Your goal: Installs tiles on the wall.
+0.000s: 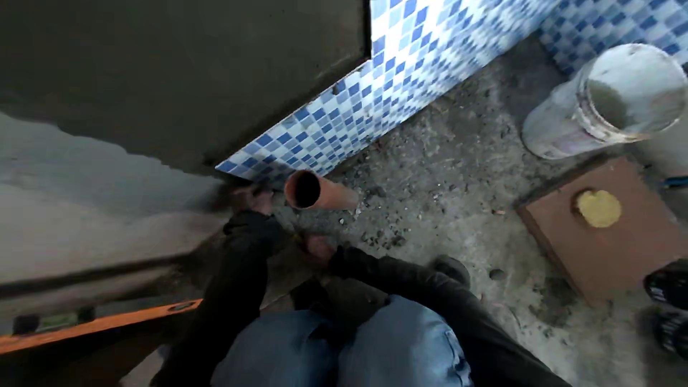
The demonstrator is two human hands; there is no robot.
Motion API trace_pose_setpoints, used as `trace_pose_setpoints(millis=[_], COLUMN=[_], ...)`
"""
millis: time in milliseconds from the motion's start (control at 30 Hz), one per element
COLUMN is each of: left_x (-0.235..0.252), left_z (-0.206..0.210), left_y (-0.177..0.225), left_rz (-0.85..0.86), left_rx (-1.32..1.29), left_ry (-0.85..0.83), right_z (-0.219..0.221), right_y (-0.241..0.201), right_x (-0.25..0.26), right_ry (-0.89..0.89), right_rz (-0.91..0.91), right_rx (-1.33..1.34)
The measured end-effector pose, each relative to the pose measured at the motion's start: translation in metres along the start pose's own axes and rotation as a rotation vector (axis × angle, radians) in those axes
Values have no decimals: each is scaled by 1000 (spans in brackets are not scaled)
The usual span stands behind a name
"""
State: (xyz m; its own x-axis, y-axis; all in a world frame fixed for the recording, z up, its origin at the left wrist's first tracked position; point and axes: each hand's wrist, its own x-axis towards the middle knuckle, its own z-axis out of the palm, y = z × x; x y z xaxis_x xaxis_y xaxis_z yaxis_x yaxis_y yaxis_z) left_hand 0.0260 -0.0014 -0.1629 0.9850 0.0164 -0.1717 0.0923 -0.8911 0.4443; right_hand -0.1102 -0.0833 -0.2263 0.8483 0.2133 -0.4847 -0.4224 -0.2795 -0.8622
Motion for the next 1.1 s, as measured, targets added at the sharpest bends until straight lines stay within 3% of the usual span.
trace_pose_setpoints(millis=[667, 800, 1100], left_x=[-12, -11, -11], left_z=[-5, -10, -3], left_y=[16, 17, 12], left_rz=[-40, -70, -22], left_rx=[-77, -57, -97], left_ry=[58, -45, 54], right_z=[10, 11, 5], right_y=[4, 5, 2], right_x=[-2, -2, -3], right_ry=[53, 79, 67], right_rz=[-34, -64, -86], right_rx=[154, 129, 116])
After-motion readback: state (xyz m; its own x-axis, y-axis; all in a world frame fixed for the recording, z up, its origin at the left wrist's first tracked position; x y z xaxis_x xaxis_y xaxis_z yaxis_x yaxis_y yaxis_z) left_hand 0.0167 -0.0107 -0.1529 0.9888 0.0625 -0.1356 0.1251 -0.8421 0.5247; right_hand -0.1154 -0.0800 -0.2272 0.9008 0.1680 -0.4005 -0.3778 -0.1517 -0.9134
